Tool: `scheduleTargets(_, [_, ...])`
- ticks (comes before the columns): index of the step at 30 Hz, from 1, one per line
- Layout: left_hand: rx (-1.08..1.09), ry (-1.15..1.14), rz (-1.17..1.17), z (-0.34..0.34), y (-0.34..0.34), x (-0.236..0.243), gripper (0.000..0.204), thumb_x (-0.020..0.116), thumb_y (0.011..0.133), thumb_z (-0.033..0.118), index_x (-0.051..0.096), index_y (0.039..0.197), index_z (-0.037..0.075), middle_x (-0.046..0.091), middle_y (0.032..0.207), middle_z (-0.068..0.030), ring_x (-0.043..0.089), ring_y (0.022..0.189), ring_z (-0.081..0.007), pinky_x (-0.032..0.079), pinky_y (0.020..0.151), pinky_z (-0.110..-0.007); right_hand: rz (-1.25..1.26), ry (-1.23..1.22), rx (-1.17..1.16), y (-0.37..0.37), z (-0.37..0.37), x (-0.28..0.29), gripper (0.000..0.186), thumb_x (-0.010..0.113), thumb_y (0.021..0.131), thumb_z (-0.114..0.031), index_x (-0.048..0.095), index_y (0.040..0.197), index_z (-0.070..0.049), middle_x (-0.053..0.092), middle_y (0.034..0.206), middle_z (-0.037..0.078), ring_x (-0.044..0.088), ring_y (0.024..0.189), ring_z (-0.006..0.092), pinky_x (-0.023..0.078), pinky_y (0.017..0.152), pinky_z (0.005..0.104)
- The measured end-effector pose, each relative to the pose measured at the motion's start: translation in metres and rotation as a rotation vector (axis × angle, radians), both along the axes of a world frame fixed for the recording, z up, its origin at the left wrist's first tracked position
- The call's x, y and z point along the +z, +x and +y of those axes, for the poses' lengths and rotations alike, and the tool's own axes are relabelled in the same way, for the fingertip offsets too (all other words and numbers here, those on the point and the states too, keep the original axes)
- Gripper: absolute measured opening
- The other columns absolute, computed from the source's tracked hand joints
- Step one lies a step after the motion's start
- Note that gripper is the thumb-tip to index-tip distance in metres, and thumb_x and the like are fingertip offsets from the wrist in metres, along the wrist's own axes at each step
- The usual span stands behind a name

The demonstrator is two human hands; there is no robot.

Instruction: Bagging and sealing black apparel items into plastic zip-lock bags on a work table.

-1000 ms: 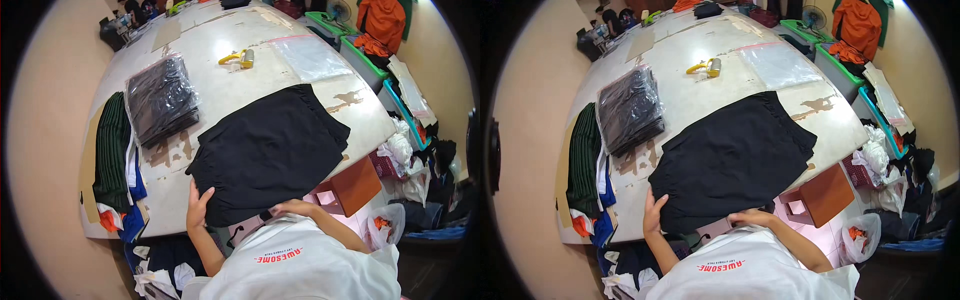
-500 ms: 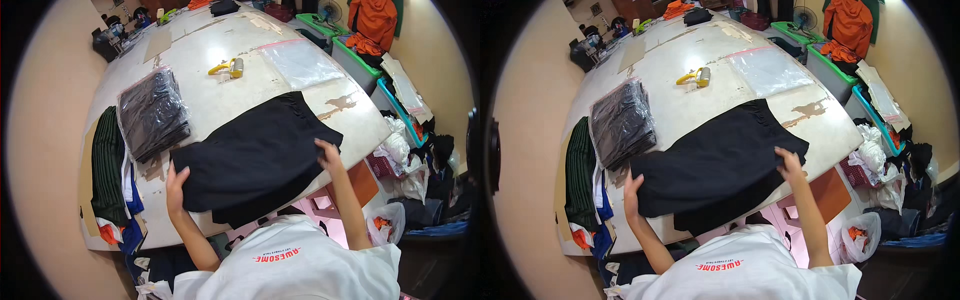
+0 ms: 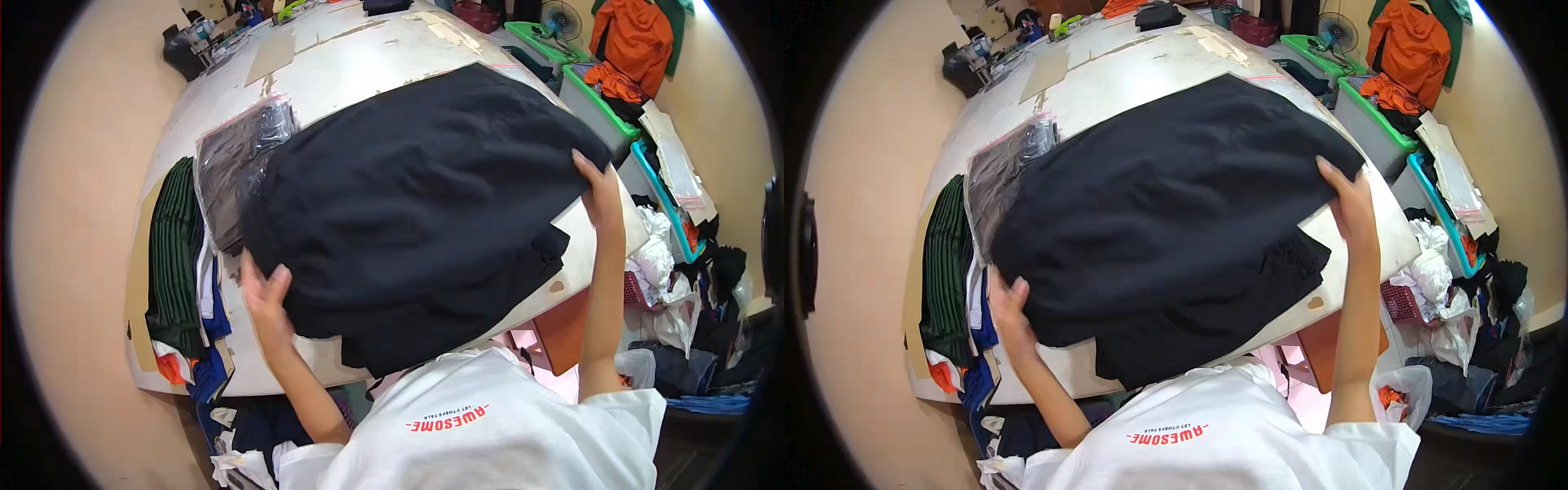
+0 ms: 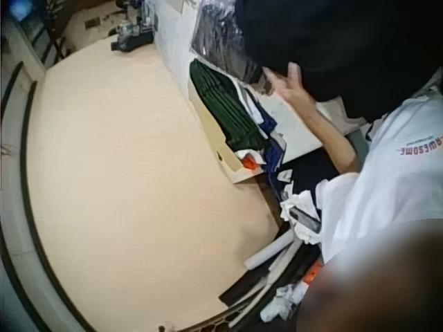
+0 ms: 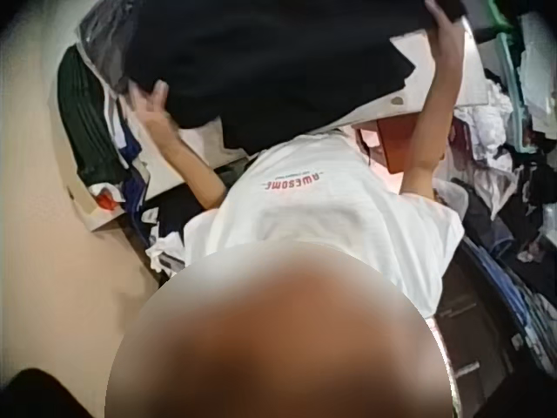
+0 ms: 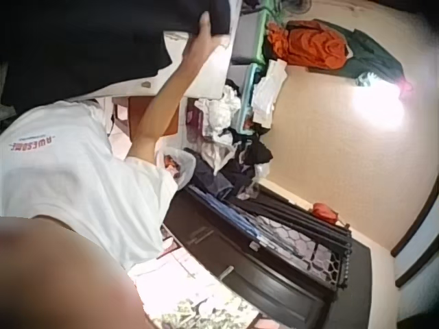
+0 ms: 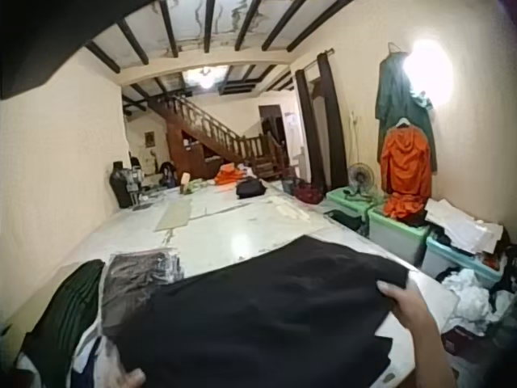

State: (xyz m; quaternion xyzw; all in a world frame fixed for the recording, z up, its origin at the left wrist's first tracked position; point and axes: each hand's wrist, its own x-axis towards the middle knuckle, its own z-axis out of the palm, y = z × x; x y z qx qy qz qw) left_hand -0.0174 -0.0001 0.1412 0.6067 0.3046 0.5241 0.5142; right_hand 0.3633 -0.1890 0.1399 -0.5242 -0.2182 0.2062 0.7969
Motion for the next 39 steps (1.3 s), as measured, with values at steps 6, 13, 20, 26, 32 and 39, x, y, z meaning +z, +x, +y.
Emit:
scheduleTargets(6, [-0.072,-0.449,0.125,-0.054,-0.034,-0.158,0.054,0.057,0.075,-0.002,0.033,0.123,-0.006,0.044,0.118,-0.0131,0.042,0.108,-0.018,0.033,0.091,-0.027,0.044,-0.629,-0.061,-0.013,-0.071,-0.138,0.036,0.066,0.07,-0.015,0.053,0.1,0.0,0.058,0.082,0.004,0.055,0.064,0.0101,0.043,0.044,0.021])
scheduleTargets(13, [0.012,-0.475,0.325,-0.063,-0.043,-0.184,0.041,0.057,0.079,0.007,0.044,0.116,-0.006,0.055,0.099,-0.0091,0.05,0.069,-0.0072,0.041,0.063,-0.019,0.009,-0.77,-0.139,-0.016,-0.089,-0.179,0.03,0.061,0.076,-0.022,0.054,0.093,0.001,0.055,0.073,0.003,0.053,0.058,0.009,0.045,0.044,0.0206])
scheduleTargets(20, [0.053,-0.35,0.431,-0.047,-0.045,-0.191,0.046,0.062,0.075,0.011,0.044,0.114,-0.005,0.053,0.101,-0.0162,0.051,0.071,-0.0115,0.043,0.065,-0.022,-0.052,-0.76,-0.192,-0.03,-0.094,-0.174,0.024,0.062,0.075,-0.021,0.053,0.077,0.001,0.046,0.054,0.0,0.042,0.04,0.0062,0.035,0.036,0.0199])
scheduleTargets(26, [0.131,-0.134,0.608,-0.037,-0.035,-0.184,0.051,0.062,0.073,0.013,0.041,0.117,-0.002,0.046,0.109,-0.0196,0.048,0.087,-0.0222,0.039,0.079,-0.031,-0.415,-0.809,-0.344,-0.026,-0.096,-0.175,0.023,0.061,0.074,-0.014,0.051,0.087,0.003,0.054,0.07,0.008,0.051,0.059,0.0158,0.043,0.052,0.0272])
scheduleTargets(32, [0.171,0.309,1.044,-0.037,0.018,-0.143,0.063,0.057,0.075,0.034,0.032,0.13,0.016,0.023,0.132,-0.0198,0.021,0.12,-0.0421,0.016,0.098,-0.051,-0.898,-0.769,-0.43,-0.052,-0.021,-0.129,0.029,0.056,0.071,-0.009,0.051,0.098,0.0,0.053,0.097,0.016,0.048,0.093,0.0322,0.037,0.083,0.0388])
scheduleTargets(39, [0.237,0.383,1.346,-0.015,0.081,-0.183,0.058,0.04,0.081,0.047,0.028,0.131,0.019,0.013,0.138,-0.0187,0.009,0.124,-0.045,0.005,0.095,-0.061,-1.369,-0.878,0.068,-0.077,0.076,-0.174,0.049,0.045,0.082,-0.036,0.037,0.125,-0.015,0.028,0.134,0.008,0.024,0.124,0.0271,0.014,0.1,0.0489])
